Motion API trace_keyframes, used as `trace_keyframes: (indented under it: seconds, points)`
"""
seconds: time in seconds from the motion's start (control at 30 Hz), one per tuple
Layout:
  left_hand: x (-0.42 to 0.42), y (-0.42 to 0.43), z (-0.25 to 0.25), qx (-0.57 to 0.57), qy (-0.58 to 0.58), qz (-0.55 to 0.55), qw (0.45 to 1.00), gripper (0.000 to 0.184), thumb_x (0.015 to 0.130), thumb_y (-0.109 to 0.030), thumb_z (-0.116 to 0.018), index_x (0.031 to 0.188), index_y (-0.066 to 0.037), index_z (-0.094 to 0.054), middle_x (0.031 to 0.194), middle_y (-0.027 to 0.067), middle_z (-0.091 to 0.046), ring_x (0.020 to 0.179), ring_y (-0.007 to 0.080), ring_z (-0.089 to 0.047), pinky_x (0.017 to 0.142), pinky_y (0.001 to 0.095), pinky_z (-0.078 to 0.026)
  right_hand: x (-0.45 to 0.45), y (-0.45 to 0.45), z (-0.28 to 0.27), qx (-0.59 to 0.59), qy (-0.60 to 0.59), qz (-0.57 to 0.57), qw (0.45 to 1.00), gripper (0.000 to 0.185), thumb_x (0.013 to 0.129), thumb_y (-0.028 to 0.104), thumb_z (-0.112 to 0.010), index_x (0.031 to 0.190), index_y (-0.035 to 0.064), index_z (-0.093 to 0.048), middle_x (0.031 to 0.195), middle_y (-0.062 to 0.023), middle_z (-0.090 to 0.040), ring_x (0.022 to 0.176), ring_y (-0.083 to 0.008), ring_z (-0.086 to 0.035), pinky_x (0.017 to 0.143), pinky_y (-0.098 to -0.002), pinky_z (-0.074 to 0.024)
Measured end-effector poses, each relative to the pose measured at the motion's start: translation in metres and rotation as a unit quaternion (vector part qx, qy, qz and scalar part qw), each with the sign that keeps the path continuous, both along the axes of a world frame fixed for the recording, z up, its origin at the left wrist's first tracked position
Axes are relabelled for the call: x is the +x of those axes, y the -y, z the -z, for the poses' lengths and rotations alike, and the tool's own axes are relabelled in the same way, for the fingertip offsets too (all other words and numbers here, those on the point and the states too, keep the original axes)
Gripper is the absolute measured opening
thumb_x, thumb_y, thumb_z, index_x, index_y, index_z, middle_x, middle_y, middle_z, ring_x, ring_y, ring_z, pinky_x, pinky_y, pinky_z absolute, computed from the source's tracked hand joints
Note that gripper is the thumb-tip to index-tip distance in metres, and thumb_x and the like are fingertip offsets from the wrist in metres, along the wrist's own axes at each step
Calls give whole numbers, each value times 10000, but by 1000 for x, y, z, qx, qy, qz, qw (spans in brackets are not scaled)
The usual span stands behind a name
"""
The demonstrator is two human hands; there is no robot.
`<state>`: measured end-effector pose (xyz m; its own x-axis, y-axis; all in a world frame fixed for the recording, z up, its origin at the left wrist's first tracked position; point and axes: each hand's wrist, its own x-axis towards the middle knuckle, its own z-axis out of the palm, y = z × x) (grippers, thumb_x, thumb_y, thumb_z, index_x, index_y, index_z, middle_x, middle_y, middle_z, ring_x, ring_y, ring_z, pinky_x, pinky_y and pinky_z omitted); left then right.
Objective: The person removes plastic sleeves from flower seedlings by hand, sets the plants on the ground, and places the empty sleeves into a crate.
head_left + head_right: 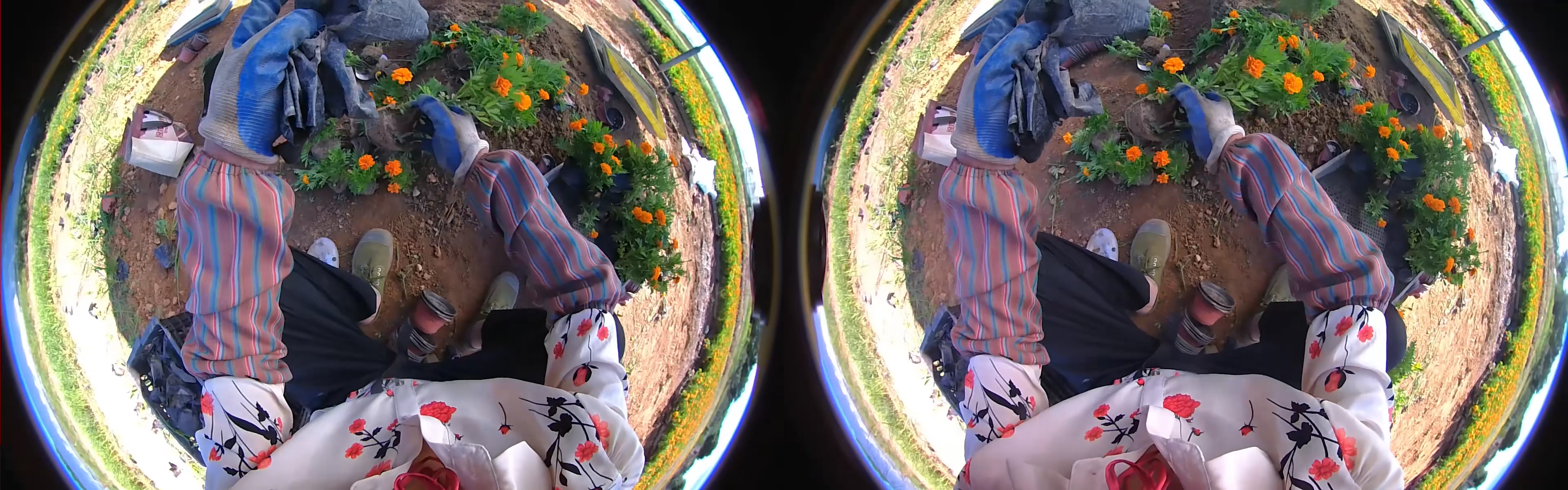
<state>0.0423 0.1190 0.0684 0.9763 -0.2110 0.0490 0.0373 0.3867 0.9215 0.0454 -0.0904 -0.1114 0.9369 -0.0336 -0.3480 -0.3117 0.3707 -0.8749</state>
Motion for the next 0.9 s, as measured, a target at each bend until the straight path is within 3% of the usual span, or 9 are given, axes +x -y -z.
trace_keyframes:
  seconds: [0.07, 0.1, 0.17, 0.37, 0.43, 0.57, 0.6, 0.73, 0.9]
  points:
    - [23, -10, 18, 104, 115, -19, 988, 175, 872, -147, -488, 966, -37, -587, 813, 25, -591, 635, 76, -542, 574, 203, -436, 23, -12, 16, 39, -27, 7, 999, 323, 846, 311, -541, 1023, 41, -553, 935, -94, -599, 827, -209, -591, 699, -373, -504]
    - [28, -9, 30, 98, 247, -41, 963, 236, 889, -144, -437, 1028, -14, -577, 924, 44, -584, 720, 91, -551, 625, 223, -448, 24, -22, 6, 28, -50, 39, 998, 350, 838, 329, -546, 1053, 53, -540, 1052, -102, -560, 943, -206, -553, 768, -414, -478]
    - [20, -3, 23, 7, 156, 57, 986, 242, 889, -124, -416, 1062, -3, -535, 999, 53, -556, 808, 103, -539, 685, 244, -449, 38, -27, 33, 36, -72, 88, 993, 443, 808, 321, -580, 1150, 61, -472, 1118, -109, -497, 1045, -272, -482, 875, -467, -399]
    - [15, 17, 30, 31, 58, 80, 995, 298, 878, -60, -398, 1172, -21, -434, 1037, 48, -505, 847, 127, -483, 671, 331, -446, 0, 46, 54, 31, -157, 120, 980, 318, 804, 303, -577, 1033, 93, -514, 956, -77, -553, 872, -222, -549, 679, -418, -484]
    - [13, 27, 31, 67, 43, 31, 996, 308, 877, -66, -410, 1184, -59, -439, 1048, 40, -483, 834, 112, -455, 657, 350, -435, -41, 93, 42, -68, -119, -61, 989, 260, 798, 313, -592, 933, 92, -569, 815, -37, -580, 725, -167, -575, 594, -338, -487]
    - [10, 41, 50, 161, 155, 88, 971, 355, 894, -243, -440, 1219, -102, -430, 1209, 58, -434, 948, 164, -488, 772, 324, -432, -118, 216, 23, -364, -237, -119, 893, 282, 771, 307, -608, 953, 93, -636, 771, -38, -631, 694, -144, -610, 585, -300, -496]
    - [4, 48, 47, 163, 156, 92, 970, 355, 894, -243, -440, 1219, -102, -430, 1209, 58, -434, 948, 164, -488, 772, 324, -432, -138, 244, 19, -520, -207, -84, 824, 280, 759, 306, -606, 931, 89, -648, 768, -58, -636, 694, -163, -615, 614, -293, -490]
    - [-21, 89, 25, 101, -77, 79, 989, 390, 879, -304, -473, 1224, -126, -444, 1188, 49, -458, 928, 147, -491, 665, 285, -395, -185, 346, 24, -573, -323, 121, 744, 420, 727, 406, -630, 998, 85, -617, 876, -86, -638, 820, -188, -608, 699, -319, -472]
    - [-38, 129, 31, 61, -70, 225, 970, 335, 875, -208, -471, 1179, -66, -465, 1108, 76, -512, 900, 170, -546, 719, 323, -473, -194, 388, 98, -464, -282, 212, 813, 491, 685, 454, -661, 1004, 83, -615, 870, -84, -632, 841, -180, -595, 695, -316, -467]
